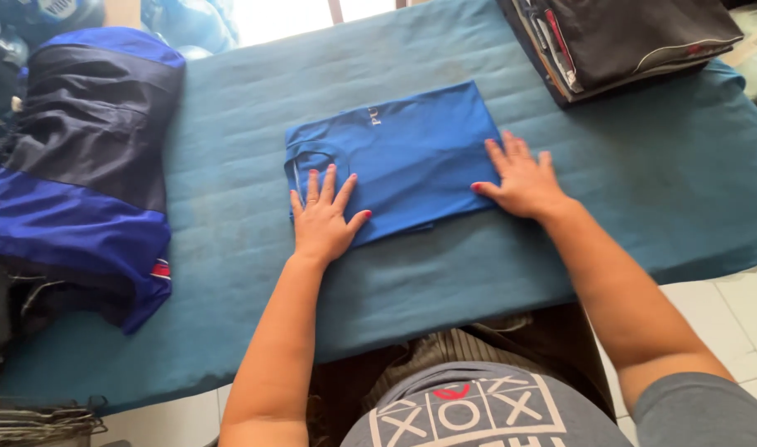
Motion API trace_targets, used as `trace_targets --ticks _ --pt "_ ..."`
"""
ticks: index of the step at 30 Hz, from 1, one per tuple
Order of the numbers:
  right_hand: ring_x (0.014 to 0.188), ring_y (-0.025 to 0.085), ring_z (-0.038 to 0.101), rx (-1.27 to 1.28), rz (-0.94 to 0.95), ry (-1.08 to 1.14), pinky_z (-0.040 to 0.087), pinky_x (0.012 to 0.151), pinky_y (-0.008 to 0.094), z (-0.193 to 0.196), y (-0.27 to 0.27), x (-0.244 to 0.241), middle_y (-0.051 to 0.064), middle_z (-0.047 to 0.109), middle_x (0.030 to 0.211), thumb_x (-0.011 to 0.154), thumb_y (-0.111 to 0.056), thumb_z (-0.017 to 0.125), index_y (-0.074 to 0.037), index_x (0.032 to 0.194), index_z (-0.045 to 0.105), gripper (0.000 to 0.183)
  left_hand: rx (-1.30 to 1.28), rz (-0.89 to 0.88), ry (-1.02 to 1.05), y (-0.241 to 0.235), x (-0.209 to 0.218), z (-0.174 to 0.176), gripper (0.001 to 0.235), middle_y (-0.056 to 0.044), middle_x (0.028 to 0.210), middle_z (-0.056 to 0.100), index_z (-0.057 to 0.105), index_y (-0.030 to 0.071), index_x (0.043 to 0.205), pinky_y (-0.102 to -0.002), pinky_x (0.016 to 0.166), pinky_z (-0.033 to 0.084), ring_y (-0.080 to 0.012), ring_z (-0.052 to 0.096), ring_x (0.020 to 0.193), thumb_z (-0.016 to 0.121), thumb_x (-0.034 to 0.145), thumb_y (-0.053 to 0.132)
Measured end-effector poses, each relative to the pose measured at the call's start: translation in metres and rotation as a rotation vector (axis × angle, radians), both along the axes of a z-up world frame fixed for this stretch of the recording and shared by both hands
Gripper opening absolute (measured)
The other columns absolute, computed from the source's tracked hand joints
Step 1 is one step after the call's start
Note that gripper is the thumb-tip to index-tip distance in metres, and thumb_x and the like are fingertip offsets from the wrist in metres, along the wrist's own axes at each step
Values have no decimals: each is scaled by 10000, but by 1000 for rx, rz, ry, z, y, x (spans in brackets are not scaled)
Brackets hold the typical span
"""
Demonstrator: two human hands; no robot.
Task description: The person folds a blue t-shirt on a table, smoothing it out and folding it into a compact rectangle. They then pick up a pair of dark shorts, shake them out, and fold them neatly on the same surface.
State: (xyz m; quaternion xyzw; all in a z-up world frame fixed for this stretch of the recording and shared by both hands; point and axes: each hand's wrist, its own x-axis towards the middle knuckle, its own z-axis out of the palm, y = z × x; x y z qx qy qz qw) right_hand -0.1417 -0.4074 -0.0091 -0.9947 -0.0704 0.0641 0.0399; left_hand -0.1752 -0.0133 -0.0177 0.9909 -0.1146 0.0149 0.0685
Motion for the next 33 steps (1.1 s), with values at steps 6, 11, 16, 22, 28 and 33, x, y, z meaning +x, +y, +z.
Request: trace_targets --ticks 6,11,16,22,28,33 --pt "1466 485 358 81 86 -439 363 985 781 13 -11 39 251 447 1577 1088 -619 370 -84 1570 454 724 -178 -78 -172 -58 17 28 674 -80 1715 243 392 300 1596 -693 1186 170 -361 218 1572 458 1017 638" --pt "1469 487 331 128 181 -548 355 962 811 -12 44 113 186 431 1612 1085 -566 432 -145 1530 528 620 -223 -106 -162 -122 78 17 646 -55 1734 191 342 305 1615 -723 1198 138 -332 166 1594 413 1052 612" --pt "1529 398 294 93 171 -291 291 1091 805 -20 58 145 90 407 1637 1067 -656 319 -285 1576 419 638 -135 -27 -94 -112 123 21 644 -44 1709 260 317 347 1613 -710 1195 136 -317 222 1574 369 1040 636" --pt "1594 301 146 110 63 97 160 1190 741 -6 48 151 13 149 1741 1041 -666 282 -414 1632 215 646 29 189 237 -100 139 34 742 29 1727 175 225 451 1609 -767 1169 55 -274 81 1601 316 952 783" --pt "1343 409 542 435 -84 -304 380 1147 552 -46 -17 125 252 578 1385 981 -423 613 -16 1507 487 677 -363 139 113 -92 110 32 813 -89 1708 242 359 274 1605 -704 1199 210 -387 157 1576 600 927 652" --pt "1024 220 689 588 -493 207 505 922 359 4 -20 74 -29 707 972 870 -498 674 -158 1503 546 730 -1672 250 543 -156 -16 70 201 -140 1006 778 752 25 1048 -365 849 623 -297 771 861 668 903 138"
